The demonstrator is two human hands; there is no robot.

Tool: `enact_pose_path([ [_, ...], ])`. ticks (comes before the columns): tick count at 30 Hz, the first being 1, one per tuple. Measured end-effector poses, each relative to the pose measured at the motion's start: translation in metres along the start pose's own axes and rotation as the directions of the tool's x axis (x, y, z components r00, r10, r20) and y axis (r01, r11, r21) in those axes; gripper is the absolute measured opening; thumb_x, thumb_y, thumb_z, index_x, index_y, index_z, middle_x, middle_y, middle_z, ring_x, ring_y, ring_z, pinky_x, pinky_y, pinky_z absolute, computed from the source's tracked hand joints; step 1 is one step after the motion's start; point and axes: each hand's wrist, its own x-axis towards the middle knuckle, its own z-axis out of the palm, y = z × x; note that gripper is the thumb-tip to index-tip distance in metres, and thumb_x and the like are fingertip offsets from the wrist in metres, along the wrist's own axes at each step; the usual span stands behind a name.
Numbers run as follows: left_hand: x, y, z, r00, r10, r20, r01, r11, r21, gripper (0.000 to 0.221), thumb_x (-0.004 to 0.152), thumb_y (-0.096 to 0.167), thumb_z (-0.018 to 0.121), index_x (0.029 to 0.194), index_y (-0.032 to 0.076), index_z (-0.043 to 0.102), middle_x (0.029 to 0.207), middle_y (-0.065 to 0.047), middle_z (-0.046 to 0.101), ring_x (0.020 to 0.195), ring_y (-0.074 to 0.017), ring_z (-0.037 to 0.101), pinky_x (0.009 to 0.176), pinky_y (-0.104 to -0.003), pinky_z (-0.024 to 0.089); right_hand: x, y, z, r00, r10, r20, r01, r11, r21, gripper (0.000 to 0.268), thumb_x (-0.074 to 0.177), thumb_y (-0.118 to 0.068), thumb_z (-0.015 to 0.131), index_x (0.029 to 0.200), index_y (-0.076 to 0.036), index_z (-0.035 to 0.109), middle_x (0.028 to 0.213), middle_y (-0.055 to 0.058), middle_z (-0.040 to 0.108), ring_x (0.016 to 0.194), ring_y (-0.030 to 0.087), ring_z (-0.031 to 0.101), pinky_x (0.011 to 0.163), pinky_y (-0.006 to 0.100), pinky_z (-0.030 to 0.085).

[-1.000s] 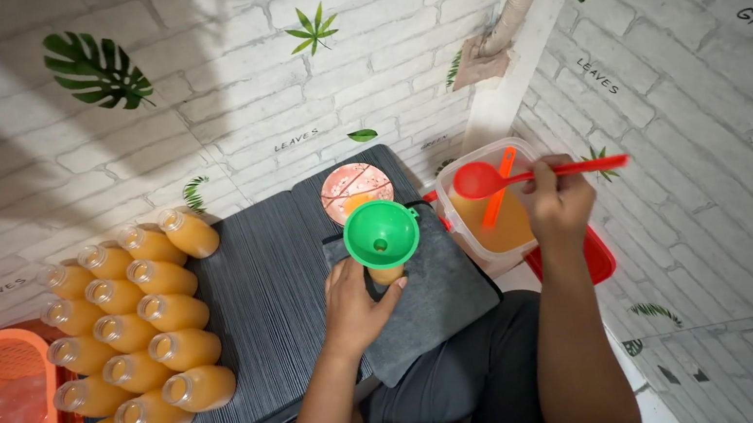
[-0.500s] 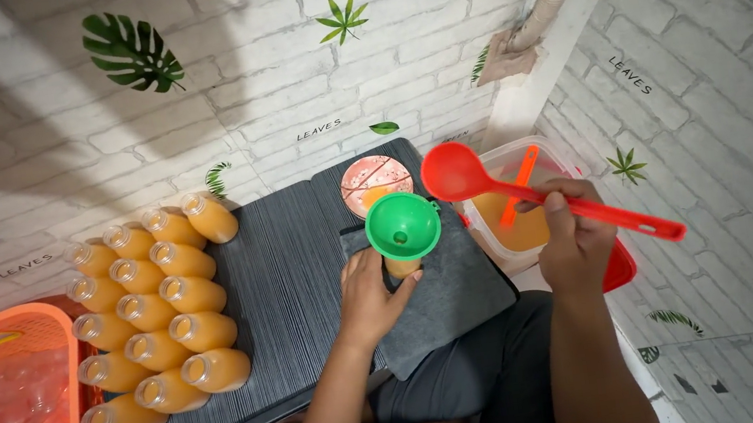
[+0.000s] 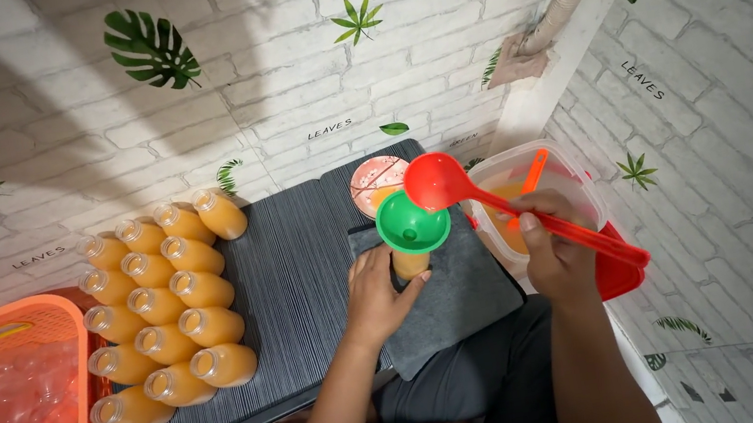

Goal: The person scoops orange liquid from a large container using a red ladle and pours it into clear plastic bottles via a green funnel. After filling each bottle, they place it on a tray with other filled bottles. The person repeats this process for multiple bottles.

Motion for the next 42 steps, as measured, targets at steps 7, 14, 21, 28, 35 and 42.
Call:
enact_pose_path([
  [7, 0.000, -0.001, 0.001, 1.000, -0.004, -0.010, 0.004, 1.000, -0.001, 0.057, 0.080, 0.030, 0.078, 0.127, 0.006, 0.055, 0.115, -0.014, 0.064, 0.118, -0.0359, 0.056, 0.107, -0.056, 0.033, 0.002, 0.006, 0.003, 0.998, -0.054, 0.032, 0.054, 0.998, 0.018, 0.019, 0.096, -0.014, 0.054, 0.099, 0.000, 0.067, 0.083, 0.012, 0.068, 0.080, 0.025, 0.068, 0.082, 0.036, 0.052],
  [14, 0.000, -0.005, 0.003, 1.000, -0.005, -0.009, 0.005, 1.000, 0.000, 0.058, 0.080, 0.030, 0.078, 0.128, 0.006, 0.055, 0.115, -0.014, 0.064, 0.118, -0.0349, 0.056, 0.107, -0.055, 0.033, 0.007, -0.002, 0.009, 0.974, -0.213, 0.075, 0.202, 0.970, 0.132, 0.012, 0.092, -0.006, 0.057, 0.094, 0.003, 0.065, 0.086, 0.015, 0.068, 0.082, 0.030, 0.068, 0.082, 0.040, 0.053],
  [21, 0.000, -0.019, 0.012, 1.000, -0.022, 0.004, 0.022, 1.000, 0.018, 0.058, 0.079, 0.031, 0.078, 0.127, 0.007, 0.056, 0.114, -0.013, 0.065, 0.118, -0.0339, 0.057, 0.106, -0.055, 0.035, 0.000, 0.055, -0.015, 0.954, -0.273, -0.122, 0.286, 0.952, 0.109, 0.008, 0.097, 0.005, 0.051, 0.094, 0.007, 0.058, 0.092, 0.025, 0.064, 0.080, 0.038, 0.064, 0.077, 0.047, 0.052],
  [28, -0.001, -0.016, 0.012, 1.000, -0.004, 0.000, 0.004, 0.999, 0.047, 0.057, 0.078, 0.031, 0.079, 0.124, 0.007, 0.058, 0.110, -0.014, 0.066, 0.115, -0.0350, 0.058, 0.103, -0.056, 0.037, 0.007, 0.055, -0.029, 0.919, 0.333, -0.212, -0.388, 0.860, -0.331, 0.017, 0.103, -0.023, 0.057, 0.094, -0.009, 0.062, 0.071, 0.016, 0.063, 0.078, 0.033, 0.065, 0.079, 0.045, 0.046],
  [35, 0.002, -0.013, 0.013, 1.000, 0.002, -0.022, 0.000, 0.998, 0.068, 0.057, 0.079, 0.028, 0.079, 0.127, 0.006, 0.057, 0.111, -0.013, 0.066, 0.116, -0.0333, 0.058, 0.103, -0.054, 0.037, 0.010, 0.084, -0.012, 0.674, 0.726, 0.134, -0.422, 0.528, -0.737, 0.038, 0.093, -0.032, 0.044, 0.098, -0.003, 0.067, 0.095, 0.025, 0.071, 0.103, 0.045, 0.065, 0.093, 0.053, 0.047],
  [42, 0.002, -0.010, 0.013, 1.000, -0.026, 0.005, 0.026, 0.998, 0.059, 0.060, 0.081, 0.025, 0.077, 0.133, 0.008, 0.052, 0.117, -0.011, 0.065, 0.118, -0.0326, 0.056, 0.104, -0.055, 0.036, 0.026, 0.056, -0.009, 0.566, 0.789, 0.240, -0.434, 0.533, -0.726, 0.042, 0.093, -0.028, 0.042, 0.110, 0.002, 0.065, 0.105, 0.032, 0.068, 0.111, 0.051, 0.059, 0.099, 0.057, 0.043],
])
